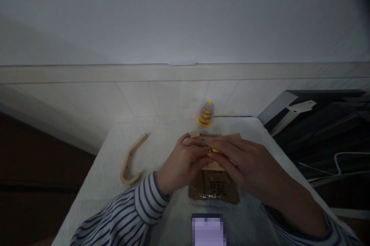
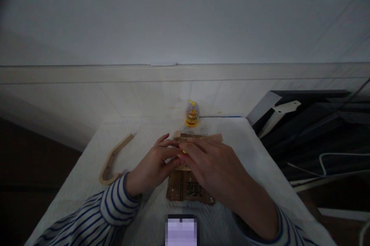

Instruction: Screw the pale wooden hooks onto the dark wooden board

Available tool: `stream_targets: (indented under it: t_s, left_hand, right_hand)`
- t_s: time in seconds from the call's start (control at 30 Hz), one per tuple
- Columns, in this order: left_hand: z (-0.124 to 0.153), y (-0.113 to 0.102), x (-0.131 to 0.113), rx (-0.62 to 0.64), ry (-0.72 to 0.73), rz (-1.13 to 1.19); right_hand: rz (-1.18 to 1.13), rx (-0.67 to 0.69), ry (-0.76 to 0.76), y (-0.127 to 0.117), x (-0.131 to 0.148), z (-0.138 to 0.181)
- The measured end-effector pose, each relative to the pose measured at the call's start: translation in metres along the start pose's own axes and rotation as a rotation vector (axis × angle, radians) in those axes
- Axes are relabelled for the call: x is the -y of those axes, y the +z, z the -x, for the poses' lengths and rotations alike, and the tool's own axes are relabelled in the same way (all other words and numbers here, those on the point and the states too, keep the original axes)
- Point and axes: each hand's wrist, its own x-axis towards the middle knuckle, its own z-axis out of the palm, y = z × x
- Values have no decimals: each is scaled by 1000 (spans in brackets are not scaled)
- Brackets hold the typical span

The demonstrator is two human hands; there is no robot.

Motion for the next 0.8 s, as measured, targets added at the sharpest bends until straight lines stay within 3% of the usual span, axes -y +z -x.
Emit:
stream_targets:
  t_s: [0.2, 0.5, 0.8]
  left_hand:
    - [-1, -1, -2, 6, -10, -6]
    - [-1, 3, -2, -88, -66, 7]
    - [-1, 3, -1, -74, -45, -5]
  right_hand:
    - [18, -14, -1, -1, 1, -2]
    - [27, -11, -5, -1, 2, 0]
    - [-42, 6, -1, -3, 2, 1]
